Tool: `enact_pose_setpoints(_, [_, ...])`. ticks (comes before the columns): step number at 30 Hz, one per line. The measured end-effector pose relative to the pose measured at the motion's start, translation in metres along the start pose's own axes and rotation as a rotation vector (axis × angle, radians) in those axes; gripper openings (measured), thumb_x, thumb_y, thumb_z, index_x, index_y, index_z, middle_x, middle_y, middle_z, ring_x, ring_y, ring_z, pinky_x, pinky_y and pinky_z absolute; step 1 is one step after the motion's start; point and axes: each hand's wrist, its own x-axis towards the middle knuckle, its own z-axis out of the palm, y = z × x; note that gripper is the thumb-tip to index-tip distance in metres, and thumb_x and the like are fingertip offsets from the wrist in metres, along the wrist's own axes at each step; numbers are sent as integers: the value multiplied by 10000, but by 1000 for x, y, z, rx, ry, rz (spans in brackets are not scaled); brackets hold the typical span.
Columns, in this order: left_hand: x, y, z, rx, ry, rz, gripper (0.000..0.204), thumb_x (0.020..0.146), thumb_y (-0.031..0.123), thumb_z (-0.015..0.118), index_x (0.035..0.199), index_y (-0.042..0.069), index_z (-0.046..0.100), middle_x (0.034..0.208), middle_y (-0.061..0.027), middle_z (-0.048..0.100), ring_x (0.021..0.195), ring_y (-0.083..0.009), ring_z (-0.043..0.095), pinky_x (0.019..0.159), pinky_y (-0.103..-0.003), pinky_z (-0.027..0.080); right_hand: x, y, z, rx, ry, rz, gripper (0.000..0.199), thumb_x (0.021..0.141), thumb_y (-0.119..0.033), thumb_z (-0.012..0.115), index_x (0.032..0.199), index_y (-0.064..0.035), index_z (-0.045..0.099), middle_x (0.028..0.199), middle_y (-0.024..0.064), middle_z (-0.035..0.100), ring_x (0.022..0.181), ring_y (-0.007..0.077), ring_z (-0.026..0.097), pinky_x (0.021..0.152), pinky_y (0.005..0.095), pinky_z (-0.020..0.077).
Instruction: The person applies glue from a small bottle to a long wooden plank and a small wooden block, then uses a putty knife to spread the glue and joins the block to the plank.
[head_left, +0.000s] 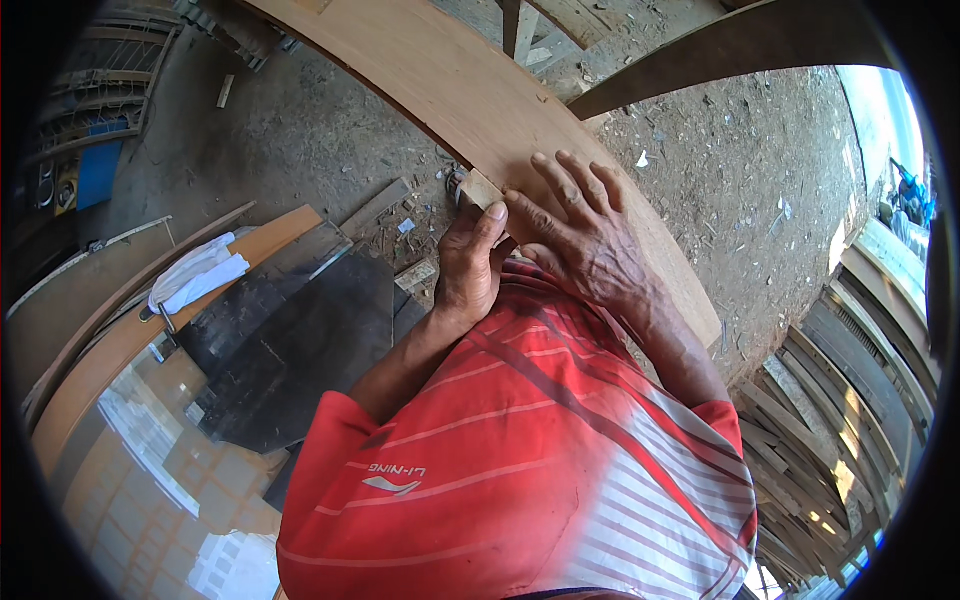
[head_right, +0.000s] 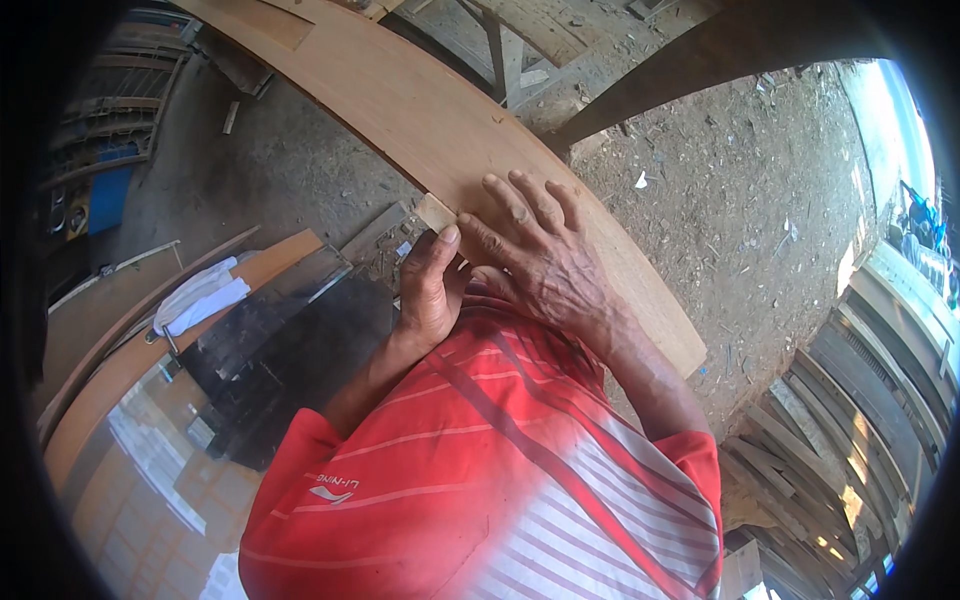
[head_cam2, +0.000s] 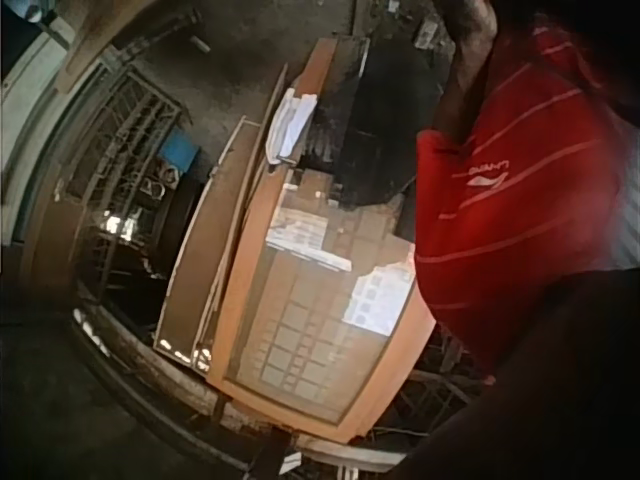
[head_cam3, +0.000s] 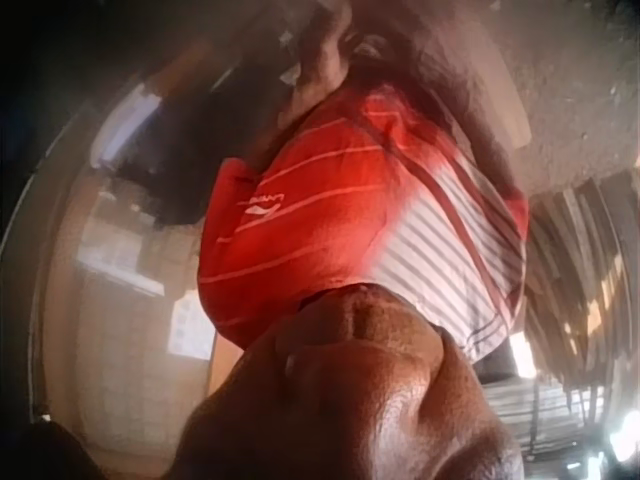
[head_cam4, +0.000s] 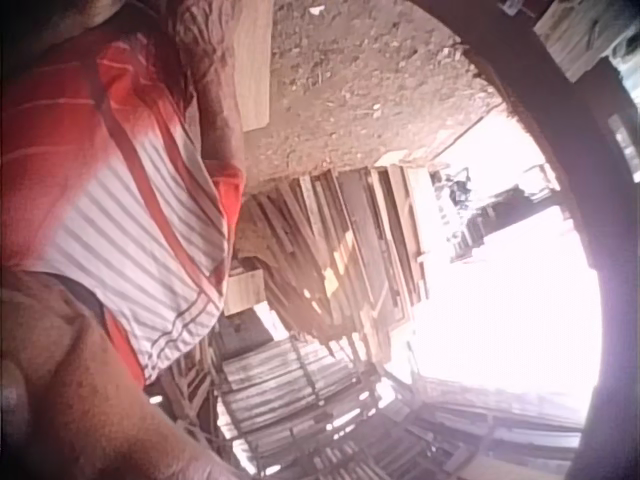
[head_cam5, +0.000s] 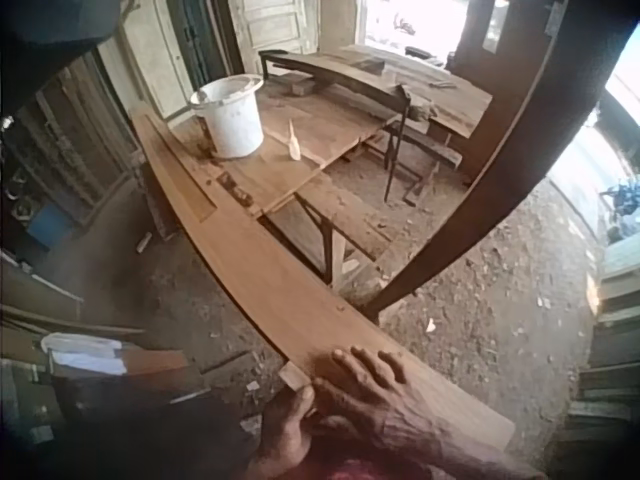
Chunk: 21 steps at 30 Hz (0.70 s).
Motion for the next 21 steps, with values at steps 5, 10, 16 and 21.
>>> enact_pose_setpoints(5, [2, -2, -2, 52, -3, 8, 360, 1083, 268, 627, 1387, 78, 599, 1268, -32, 650, 1156, -154, 633, 980, -368, 548, 22, 12, 5, 118, 186, 95, 486, 962, -339, 720, 1404, -154, 639, 1561, 197, 486, 1462, 410, 444, 1179, 570, 350])
enact_pose_setpoints(10, [3, -11, -21, 180, 46, -39, 344, 1082, 281, 624, 1354, 73, 584, 1266, -79, 635, 1153, -222, 628, 985, -428, 540, 35, 8, 13, 141, 214, 151, 589, 886, -314, 787, 1417, -121, 624, 1535, 217, 493, 1473, 424, 411, 1192, 553, 321])
enact_pose_setpoints(16, [-1, -11, -14, 126, 49, 30, 194, 1076, 264, 634, 1120, 76, 618, 1035, -14, 617, 946, -140, 586, 848, -335, 504, 44, 5, -2, 204, 187, 161, 612, 886, -255, 794, 1443, -97, 597, 1523, 213, 517, 1429, 421, 473, 1182, 534, 350])
enact_pose_setpoints(21, [8, -13, -8, 106, 123, 38, 285, 1050, 303, 680, 904, 76, 589, 849, 16, 562, 780, -76, 510, 721, -283, 451, 104, 39, -7, 270, 220, 69, 542, 884, -187, 782, 1378, -33, 624, 1416, 245, 596, 1263, 459, 602, 1067, 523, 482])
